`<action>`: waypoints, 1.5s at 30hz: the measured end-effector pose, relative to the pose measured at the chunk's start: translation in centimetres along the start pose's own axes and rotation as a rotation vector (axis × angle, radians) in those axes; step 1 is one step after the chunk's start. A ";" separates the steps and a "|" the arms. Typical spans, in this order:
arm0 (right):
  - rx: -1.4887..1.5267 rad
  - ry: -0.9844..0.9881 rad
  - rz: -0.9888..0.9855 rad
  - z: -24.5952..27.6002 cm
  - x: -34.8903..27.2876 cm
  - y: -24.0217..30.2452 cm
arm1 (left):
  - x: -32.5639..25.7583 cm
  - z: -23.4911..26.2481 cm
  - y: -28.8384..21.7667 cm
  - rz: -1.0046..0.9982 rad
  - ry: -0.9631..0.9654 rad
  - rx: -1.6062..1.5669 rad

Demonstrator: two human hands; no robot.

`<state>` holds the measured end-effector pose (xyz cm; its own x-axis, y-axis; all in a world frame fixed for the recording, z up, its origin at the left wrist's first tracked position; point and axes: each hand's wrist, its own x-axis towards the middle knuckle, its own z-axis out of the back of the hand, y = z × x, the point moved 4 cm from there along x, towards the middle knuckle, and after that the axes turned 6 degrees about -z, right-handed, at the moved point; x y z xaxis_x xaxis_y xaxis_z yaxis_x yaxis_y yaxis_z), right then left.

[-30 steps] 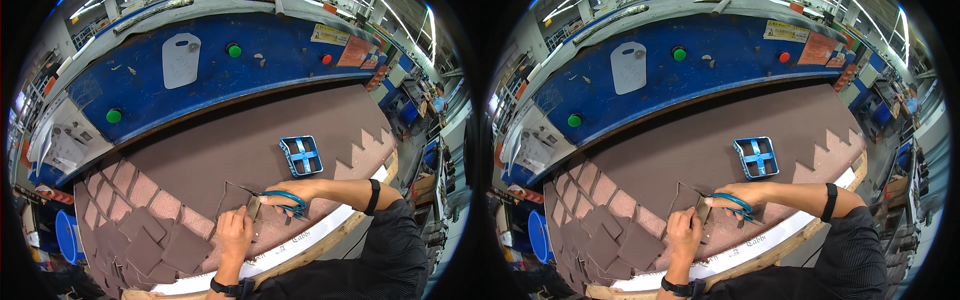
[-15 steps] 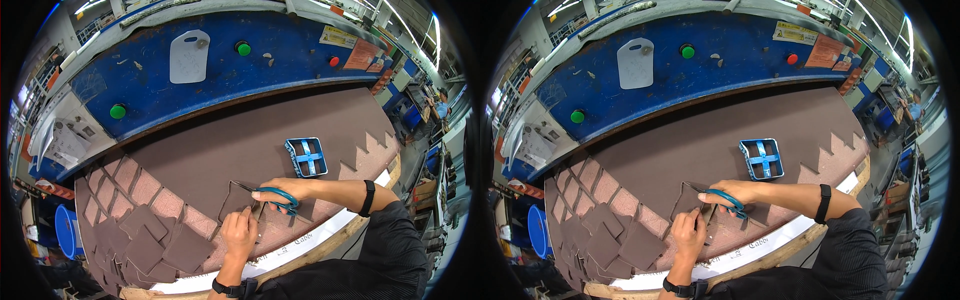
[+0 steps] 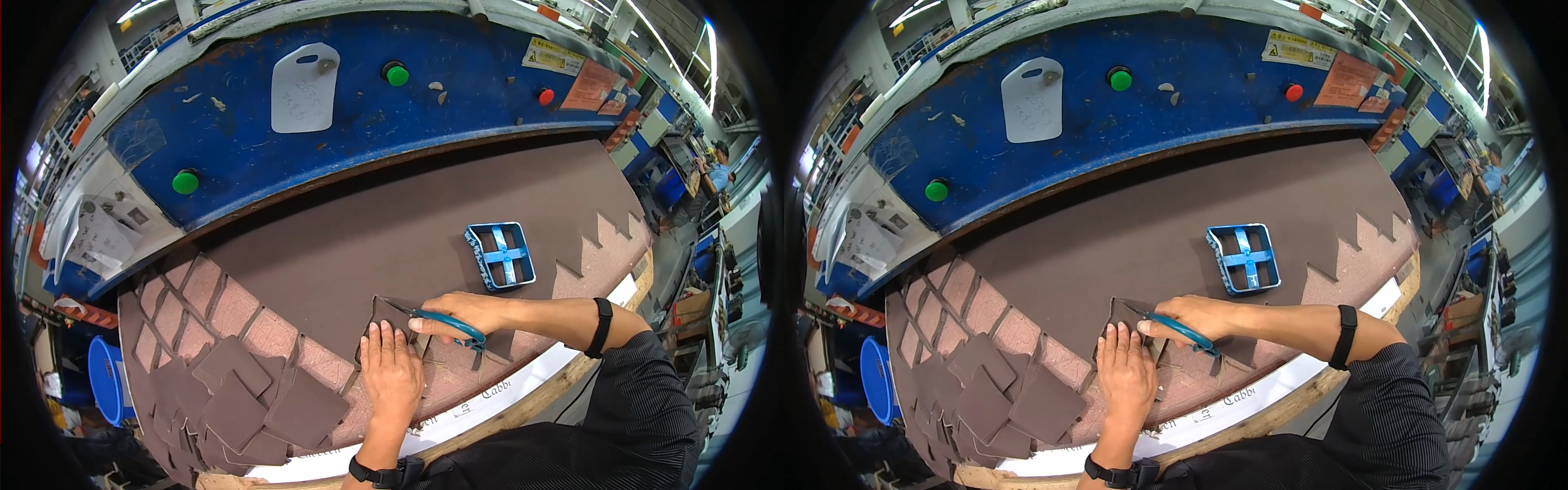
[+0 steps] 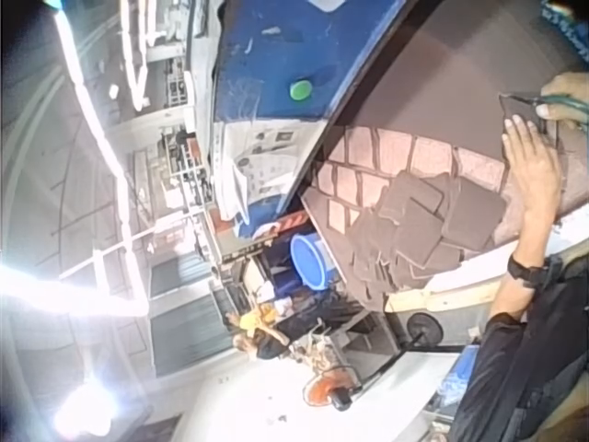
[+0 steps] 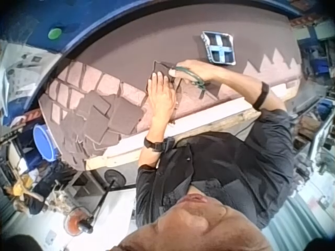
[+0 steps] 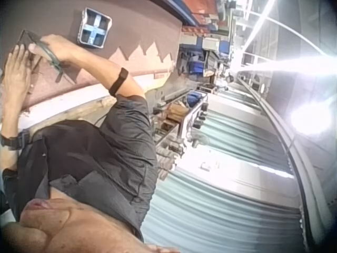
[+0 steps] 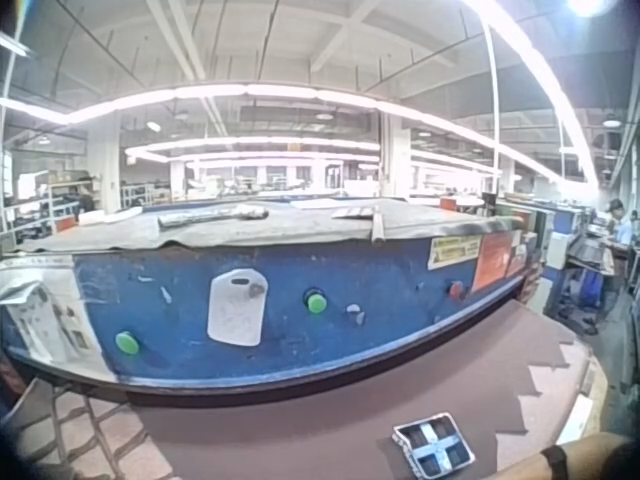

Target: Manually cutting leather pieces using a metal template and scissors at an industrial workbench.

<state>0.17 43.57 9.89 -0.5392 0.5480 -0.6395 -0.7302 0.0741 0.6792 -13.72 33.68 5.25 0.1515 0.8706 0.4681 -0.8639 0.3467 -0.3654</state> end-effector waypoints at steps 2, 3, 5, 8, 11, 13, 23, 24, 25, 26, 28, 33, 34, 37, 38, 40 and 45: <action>-0.017 -0.012 0.019 0.0 0.3 -0.2 | -0.1 -0.1 0.0 0.000 -0.008 0.006; -0.024 -0.015 0.031 -0.1 0.4 -0.3 | -0.2 -0.1 0.0 0.000 -0.018 0.014; -0.033 -0.019 0.043 -0.2 0.6 -0.4 | -0.4 -0.3 0.1 0.003 -0.024 0.009; -0.041 -0.039 0.069 -0.3 0.7 -0.5 | -0.4 -0.3 0.2 0.004 -0.031 0.004; -0.056 -0.052 0.115 -0.3 0.8 -0.5 | -0.4 -0.1 0.2 0.000 -0.028 0.006; -0.058 -0.061 0.126 -0.3 0.8 -0.4 | -0.4 -0.1 0.2 -0.002 -0.025 0.009; 0.115 0.079 -0.078 -0.5 -0.7 0.5 | -0.6 0.8 0.2 0.020 -0.096 -0.055; 0.099 0.068 -0.076 -0.6 -0.6 0.6 | -0.5 0.9 0.2 0.026 -0.100 -0.066; 0.083 0.057 -0.074 -0.6 -0.6 0.7 | -0.6 0.9 0.3 0.025 -0.100 -0.065; 0.082 0.058 -0.073 -0.5 -0.6 0.8 | -0.7 0.9 0.4 0.037 -0.124 -0.077; 0.147 0.076 -0.046 -0.3 -0.8 0.8 | -0.8 0.9 0.5 0.050 -0.148 -0.087; 0.175 0.120 -0.030 0.3 -0.6 0.2 | -0.7 1.2 0.6 0.066 -0.183 -0.146; 0.157 0.108 -0.004 0.4 -0.5 0.4 | -0.6 1.3 0.6 0.066 -0.182 -0.146; 0.127 0.098 0.005 0.6 -0.2 0.6 | -0.3 1.3 0.3 0.031 -0.164 -0.118; 0.127 0.099 0.006 0.5 -0.1 0.7 | -0.3 1.2 0.3 0.021 -0.164 -0.095; 0.109 0.086 0.015 0.5 0.0 1.0 | -0.3 1.2 0.2 0.011 -0.164 -0.070; 0.017 0.052 -0.013 0.5 -0.1 1.1 | -0.3 1.0 -0.1 0.014 -0.156 -0.067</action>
<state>-0.42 44.03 10.88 -0.5507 0.5032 -0.6660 -0.7304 0.0958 0.6763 -14.21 33.07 5.98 0.0584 0.8127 0.5798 -0.8307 0.3616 -0.4233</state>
